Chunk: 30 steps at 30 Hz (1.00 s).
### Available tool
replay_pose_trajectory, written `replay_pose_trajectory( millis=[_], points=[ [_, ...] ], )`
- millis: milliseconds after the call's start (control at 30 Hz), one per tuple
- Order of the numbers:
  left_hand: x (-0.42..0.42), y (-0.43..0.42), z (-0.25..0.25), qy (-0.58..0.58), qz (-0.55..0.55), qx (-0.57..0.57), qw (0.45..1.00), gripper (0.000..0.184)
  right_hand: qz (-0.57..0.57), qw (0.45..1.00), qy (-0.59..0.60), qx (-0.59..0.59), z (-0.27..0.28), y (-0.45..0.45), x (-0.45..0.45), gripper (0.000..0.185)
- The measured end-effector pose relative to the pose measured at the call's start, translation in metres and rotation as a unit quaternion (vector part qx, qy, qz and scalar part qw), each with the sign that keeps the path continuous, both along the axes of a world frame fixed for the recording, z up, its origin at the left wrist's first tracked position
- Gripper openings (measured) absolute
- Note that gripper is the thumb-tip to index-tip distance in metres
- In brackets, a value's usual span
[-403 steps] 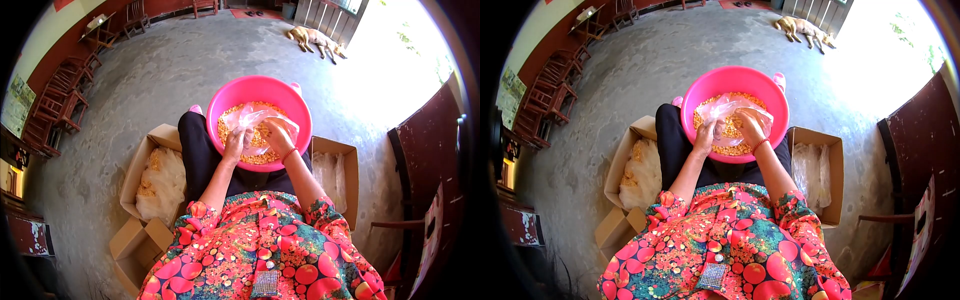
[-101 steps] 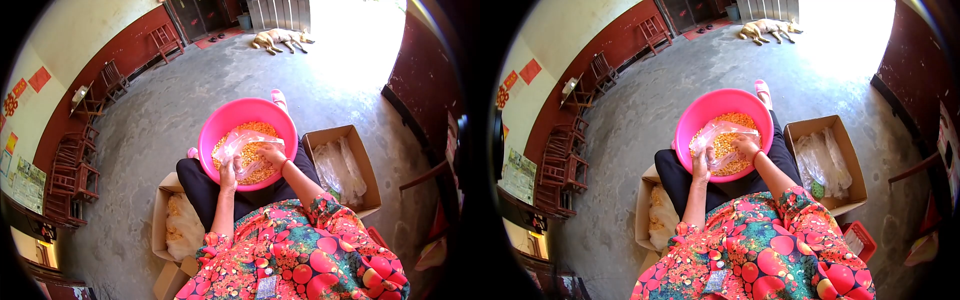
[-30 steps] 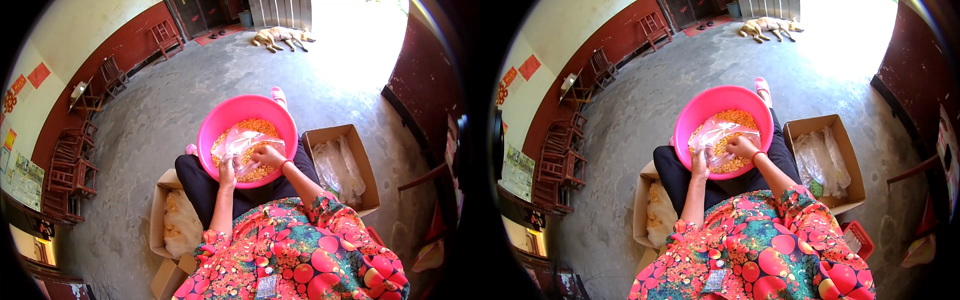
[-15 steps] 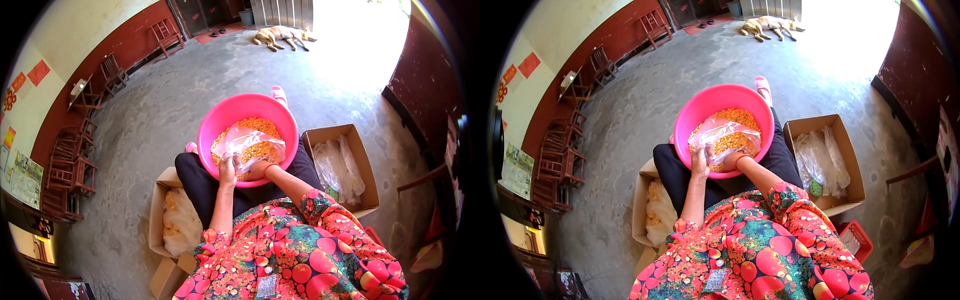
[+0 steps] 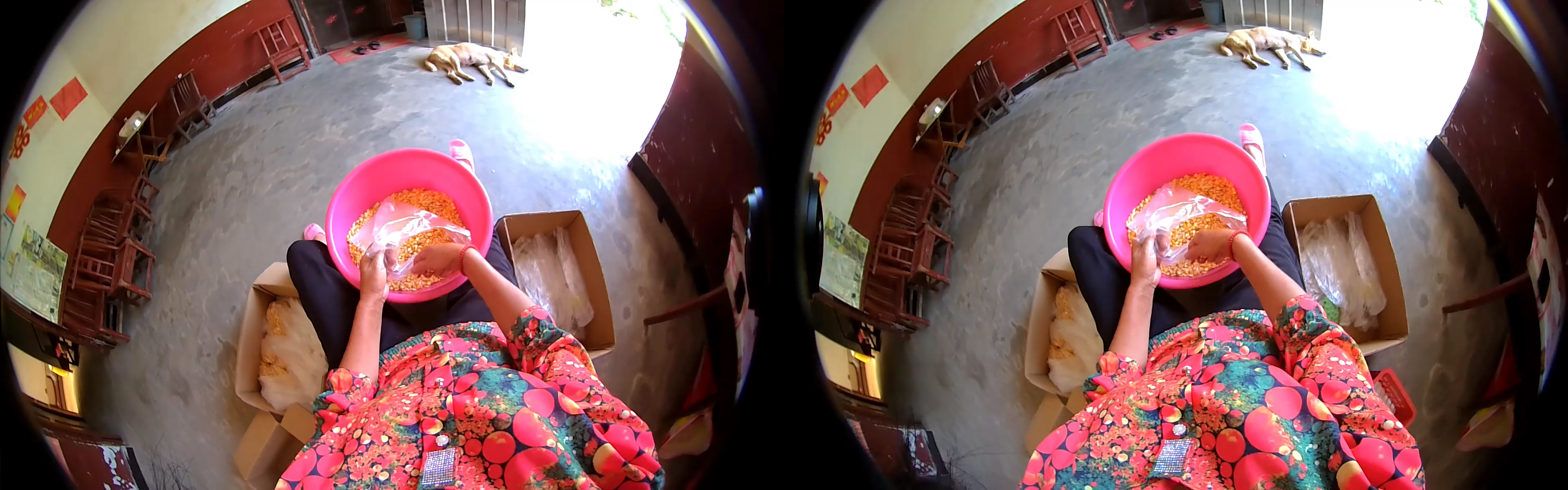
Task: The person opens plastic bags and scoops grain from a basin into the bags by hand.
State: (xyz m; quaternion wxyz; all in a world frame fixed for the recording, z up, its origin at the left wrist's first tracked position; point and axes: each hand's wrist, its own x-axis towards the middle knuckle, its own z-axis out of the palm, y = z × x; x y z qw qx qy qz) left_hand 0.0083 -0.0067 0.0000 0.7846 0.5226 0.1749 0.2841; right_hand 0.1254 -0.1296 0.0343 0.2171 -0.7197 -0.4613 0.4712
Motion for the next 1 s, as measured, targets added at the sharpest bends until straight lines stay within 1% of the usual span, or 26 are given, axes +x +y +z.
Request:
replay_pose_trajectory(
  millis=[33, 67, 100, 167, 200, 233, 267, 333, 367, 433, 500, 567, 633, 667, 733, 767, 833, 867, 900, 967, 1000],
  points=[
    [0.0, 0.0, 0.001, 0.004, -0.006, 0.009, 1.0, 0.016, 0.019, 0.998, -0.03, 0.054, 0.001, 0.001, 0.006, 0.029],
    [0.0, 0.001, 0.0, 0.001, -0.002, 0.007, 1.0, 0.016, -0.02, 0.998, -0.052, 0.024, 0.005, 0.008, 0.009, 0.028],
    [0.001, 0.002, -0.002, -0.004, -0.01, 0.011, 1.0, 0.017, -0.017, 0.998, -0.055, 0.022, 0.01, 0.011, 0.013, 0.028],
    [0.002, 0.001, -0.002, -0.013, -0.015, 0.012, 1.0, 0.018, -0.166, 0.983, -0.005, 0.072, 0.021, 0.016, 0.018, 0.023],
    [0.002, 0.0, 0.002, -0.008, -0.019, 0.008, 1.0, 0.019, -0.237, 0.962, 0.092, 0.103, 0.017, 0.021, 0.018, 0.026],
    [0.001, -0.001, 0.004, -0.002, -0.023, 0.005, 1.0, 0.021, -0.233, 0.963, 0.088, 0.103, -0.013, 0.035, 0.029, 0.026],
    [0.0, 0.0, 0.005, -0.008, -0.022, 0.004, 1.0, 0.021, -0.167, 0.95, -0.124, 0.232, -0.06, 0.053, 0.049, 0.031],
    [0.001, -0.001, 0.002, 0.002, -0.012, 0.048, 0.999, 0.022, -0.154, 0.902, -0.308, 0.261, -0.005, 0.033, 0.026, 0.041],
    [0.001, 0.0, 0.002, 0.003, -0.023, 0.034, 0.999, 0.022, -0.174, 0.887, -0.352, 0.243, -0.002, 0.028, 0.019, 0.044],
    [0.001, 0.0, -0.001, 0.014, -0.014, 0.027, 0.999, 0.02, -0.188, 0.9, -0.353, 0.174, -0.008, 0.02, 0.011, 0.041],
    [0.002, 0.002, -0.004, -0.009, -0.017, 0.01, 1.0, 0.017, -0.204, 0.905, -0.348, 0.138, -0.013, 0.004, 0.005, 0.037],
    [0.001, 0.0, 0.0, -0.02, -0.014, 0.011, 1.0, 0.015, -0.208, 0.883, -0.379, 0.183, -0.014, -0.012, -0.003, 0.032],
    [0.001, 0.0, 0.003, -0.028, -0.034, 0.002, 0.999, 0.015, -0.201, 0.908, -0.354, 0.097, -0.032, -0.02, 0.004, 0.033],
    [0.001, 0.0, 0.004, -0.029, -0.035, 0.017, 0.999, 0.015, -0.203, 0.907, -0.357, 0.096, -0.028, -0.021, 0.003, 0.033],
    [0.001, -0.003, 0.007, -0.019, -0.024, 0.013, 0.999, 0.015, -0.187, 0.877, -0.428, 0.111, -0.023, -0.02, -0.001, 0.029],
    [0.001, -0.004, 0.007, -0.007, -0.01, 0.01, 1.0, 0.015, -0.19, 0.876, -0.429, 0.11, -0.025, -0.018, 0.001, 0.029],
    [0.001, -0.002, 0.005, -0.02, -0.027, 0.013, 0.999, 0.015, -0.141, 0.891, -0.431, -0.005, -0.031, -0.016, 0.009, 0.028],
    [0.001, -0.002, 0.006, -0.02, -0.023, 0.007, 1.0, 0.015, -0.125, 0.865, -0.486, 0.011, -0.024, -0.02, 0.009, 0.024],
    [0.001, -0.003, 0.007, -0.02, -0.019, 0.001, 1.0, 0.016, -0.126, 0.864, -0.488, 0.01, -0.024, -0.021, 0.014, 0.024],
    [0.003, -0.005, 0.01, -0.027, -0.027, 0.008, 0.999, 0.017, -0.139, 0.835, -0.529, -0.053, -0.025, -0.023, 0.025, 0.02],
    [0.002, -0.004, 0.01, -0.027, -0.043, 0.025, 0.998, 0.018, -0.114, 0.825, -0.546, -0.097, -0.001, -0.025, 0.02, 0.021]
  ],
)
